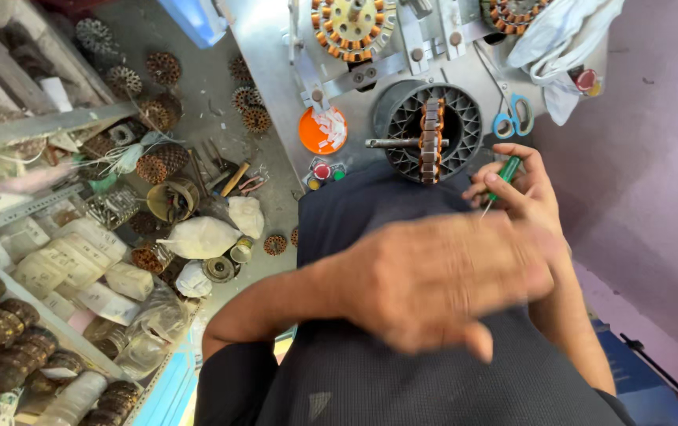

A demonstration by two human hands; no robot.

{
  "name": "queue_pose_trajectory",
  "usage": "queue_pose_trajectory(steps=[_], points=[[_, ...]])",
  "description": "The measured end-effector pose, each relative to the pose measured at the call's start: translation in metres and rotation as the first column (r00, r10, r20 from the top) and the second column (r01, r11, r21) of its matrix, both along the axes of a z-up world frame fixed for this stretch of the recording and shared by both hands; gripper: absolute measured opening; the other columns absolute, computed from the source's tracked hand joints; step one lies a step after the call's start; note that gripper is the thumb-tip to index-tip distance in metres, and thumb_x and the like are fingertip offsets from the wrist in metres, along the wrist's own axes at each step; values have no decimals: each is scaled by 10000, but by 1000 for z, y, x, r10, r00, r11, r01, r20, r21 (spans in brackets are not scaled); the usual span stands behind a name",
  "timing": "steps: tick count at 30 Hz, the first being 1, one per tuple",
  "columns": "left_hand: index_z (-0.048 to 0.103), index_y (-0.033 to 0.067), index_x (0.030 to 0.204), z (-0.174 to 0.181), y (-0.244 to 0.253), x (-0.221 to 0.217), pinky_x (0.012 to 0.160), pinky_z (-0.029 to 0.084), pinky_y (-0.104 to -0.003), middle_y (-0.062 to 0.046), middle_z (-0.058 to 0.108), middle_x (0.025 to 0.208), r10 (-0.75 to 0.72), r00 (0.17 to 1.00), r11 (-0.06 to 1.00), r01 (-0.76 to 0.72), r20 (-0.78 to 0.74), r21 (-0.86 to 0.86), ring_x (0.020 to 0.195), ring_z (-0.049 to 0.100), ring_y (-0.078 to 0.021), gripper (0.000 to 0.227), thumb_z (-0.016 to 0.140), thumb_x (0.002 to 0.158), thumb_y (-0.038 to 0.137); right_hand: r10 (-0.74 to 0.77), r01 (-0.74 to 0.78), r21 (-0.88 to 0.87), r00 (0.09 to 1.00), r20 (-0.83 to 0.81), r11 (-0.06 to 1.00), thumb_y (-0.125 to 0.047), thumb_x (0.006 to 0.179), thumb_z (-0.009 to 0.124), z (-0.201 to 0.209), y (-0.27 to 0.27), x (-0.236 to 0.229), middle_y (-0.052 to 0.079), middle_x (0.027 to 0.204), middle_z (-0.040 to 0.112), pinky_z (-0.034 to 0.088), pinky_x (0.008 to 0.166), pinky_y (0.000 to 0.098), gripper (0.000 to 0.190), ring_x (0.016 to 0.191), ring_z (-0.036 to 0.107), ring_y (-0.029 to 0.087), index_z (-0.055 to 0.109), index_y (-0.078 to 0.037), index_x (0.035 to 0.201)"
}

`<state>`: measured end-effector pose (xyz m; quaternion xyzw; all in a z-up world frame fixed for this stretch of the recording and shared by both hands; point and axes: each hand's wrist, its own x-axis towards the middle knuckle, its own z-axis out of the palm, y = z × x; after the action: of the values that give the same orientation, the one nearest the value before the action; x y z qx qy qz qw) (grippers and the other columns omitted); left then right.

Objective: The person inserts small white plastic pieces into slots on a copper-wound stator assembly. They use a green-handled screwdriver to press and secure the pieces into place. The person repeats this process for multiple slots along the stator.

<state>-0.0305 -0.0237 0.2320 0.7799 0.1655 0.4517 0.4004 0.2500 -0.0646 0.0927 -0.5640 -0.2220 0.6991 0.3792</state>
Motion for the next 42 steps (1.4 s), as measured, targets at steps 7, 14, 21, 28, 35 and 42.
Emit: queue_pose_trajectory(steps=[7,14,21,28,35,42], points=[[498,51,1460,-199,33,1,971,560,-352,-125,635,1415,753,515,306,-825,-410,-475,1207,671,-258,671,796,930,332,187,-198,35,961,203,980,3,983,621,16,10,1,140,1026,657,498,539,270,504,739,692,251,404,-50,1435],[121,8,1612,-281,70,20,1142,456,-457,-290,348,1595,800,363,243,-924,-478,-296,1409,480,-428,1181,896,814,404,139,-149,67,981,135,987,46,945,660,16,14,3,150,1023,649,548,543,305,561,741,680,242,403,-53,1433],[117,40,1598,-276,112,33,1118,469,-486,-282,379,1573,850,189,101,-975,-492,-200,1401,485,-451,1291,923,711,518,-9,-1,122,996,85,993,96,930,687,7,14,12,146,1022,634,592,627,346,604,788,696,257,394,-49,1438],[121,40,1589,-285,118,23,1051,529,-472,-262,457,1514,826,199,128,-977,-527,-169,1281,598,-428,1294,915,711,562,-34,28,96,997,63,995,114,935,671,1,16,11,151,1034,626,616,686,372,616,837,713,289,375,-39,1453],[131,63,1612,-277,109,16,1036,560,-464,-234,479,1530,818,347,198,-919,-460,-341,1271,648,-399,1160,863,812,473,-246,241,283,969,-21,928,156,992,627,6,18,-5,175,1164,619,655,876,448,667,1012,740,362,268,-48,1515],[485,51,1474,-210,41,21,1204,480,-459,-172,424,1636,580,777,528,-588,-246,-613,1481,510,-323,683,747,939,385,-365,313,464,931,25,829,128,1088,630,15,23,-34,180,1171,631,682,914,492,738,1052,755,353,151,-125,1589]])
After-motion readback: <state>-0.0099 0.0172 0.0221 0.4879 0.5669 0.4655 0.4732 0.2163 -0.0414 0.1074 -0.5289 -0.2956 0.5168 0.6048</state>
